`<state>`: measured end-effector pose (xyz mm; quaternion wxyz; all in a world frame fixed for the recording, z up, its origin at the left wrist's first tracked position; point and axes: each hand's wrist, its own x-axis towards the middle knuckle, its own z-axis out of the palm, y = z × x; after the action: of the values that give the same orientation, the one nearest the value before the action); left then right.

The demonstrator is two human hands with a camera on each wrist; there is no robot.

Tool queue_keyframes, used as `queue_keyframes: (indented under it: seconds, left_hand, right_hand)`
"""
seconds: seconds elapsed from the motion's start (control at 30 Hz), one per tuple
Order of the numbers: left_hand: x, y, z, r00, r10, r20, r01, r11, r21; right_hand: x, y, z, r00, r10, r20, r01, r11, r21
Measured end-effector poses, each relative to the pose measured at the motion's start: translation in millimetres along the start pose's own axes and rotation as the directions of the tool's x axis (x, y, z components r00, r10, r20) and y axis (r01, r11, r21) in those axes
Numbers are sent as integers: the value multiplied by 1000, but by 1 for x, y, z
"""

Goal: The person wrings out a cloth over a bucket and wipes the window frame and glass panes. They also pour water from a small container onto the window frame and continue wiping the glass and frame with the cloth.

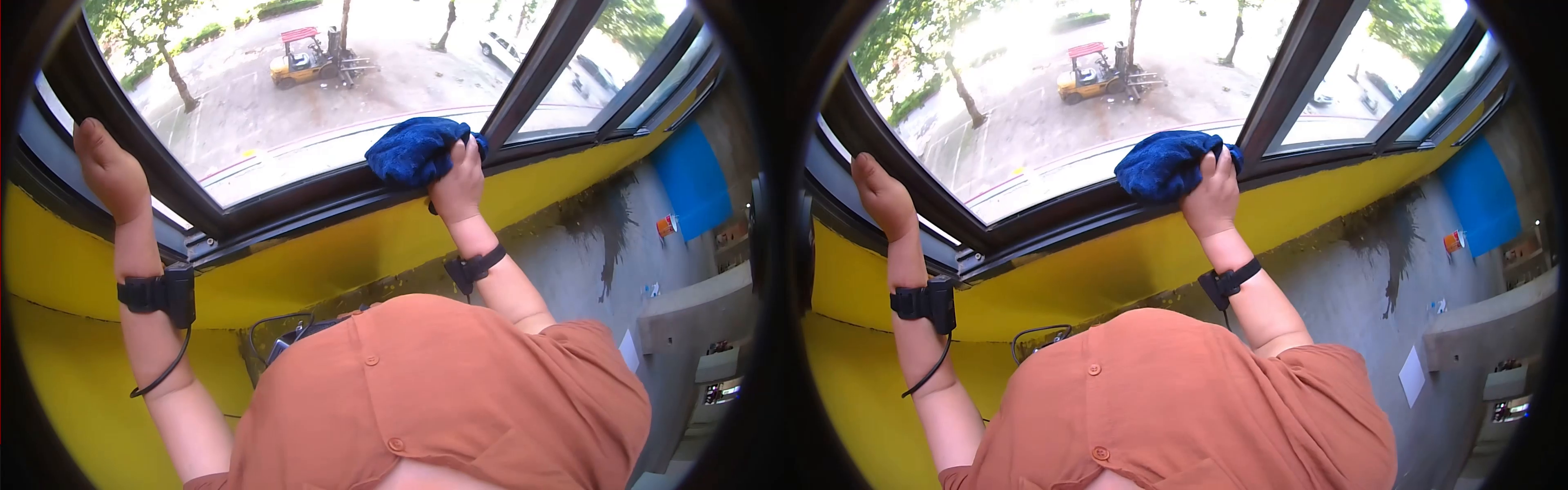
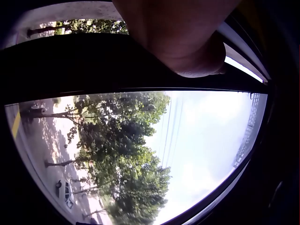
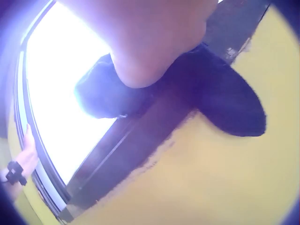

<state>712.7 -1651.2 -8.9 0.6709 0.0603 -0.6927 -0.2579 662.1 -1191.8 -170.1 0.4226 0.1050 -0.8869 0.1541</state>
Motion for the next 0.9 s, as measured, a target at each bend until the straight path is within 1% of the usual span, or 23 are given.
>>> queue_keyframes:
  seconds: [0.03,0.13,0.2,0.3,0.4,0.47,0.53,0.57,0.6,0.63,0.8,0.83,0.87,0.9]
  left_hand:
    - [-2,4,0,1000,16,-6,-16,1000,15]
    - [-4,5,2,999,40,-33,-39,999,11]
    - [-2,14,0,1000,9,-17,-9,1000,13]
    - [-3,18,1,1000,-17,-24,17,1000,-2]
    - [-3,17,1,1000,-1,-29,-1,999,-43]
    - [-2,17,0,1000,-22,-5,22,998,-53]
    - [-2,18,1,1000,-21,-11,20,999,-43]
    - [-2,18,1,1000,-16,-20,15,999,-30]
    - [-2,18,1,1000,-15,-19,15,999,-32]
    - [-2,17,1,1000,-2,-16,1,999,-41]
    - [0,18,3,999,18,-35,-18,1000,-26]
    - [0,17,3,999,22,-39,-22,1000,0]
    - [2,17,3,999,31,-43,-29,999,29]
    - [2,16,2,1000,11,-11,-10,998,55]
  right_hand:
    - [1,-3,0,1000,0,-16,0,999,-39]
    - [6,-8,-6,999,-41,35,41,999,-15]
    - [8,-18,-10,997,-68,31,68,998,-7]
    - [7,-53,-15,981,-167,98,164,986,34]
    - [7,-91,-13,939,-341,46,337,938,86]
    - [6,-119,-12,914,-398,75,382,908,170]
    - [7,-150,-4,876,-481,-40,473,839,268]
    - [7,-166,-2,861,-509,-10,484,813,325]
    - [5,-182,2,844,-536,-24,512,792,333]
    - [4,-197,2,824,-566,12,523,770,366]
    - [1,-261,16,714,-699,-45,583,558,590]
    - [0,-271,17,686,-726,-48,609,536,586]
    - [1,-275,17,683,-729,-55,611,528,590]
    - [3,-277,17,675,-737,-47,604,515,608]
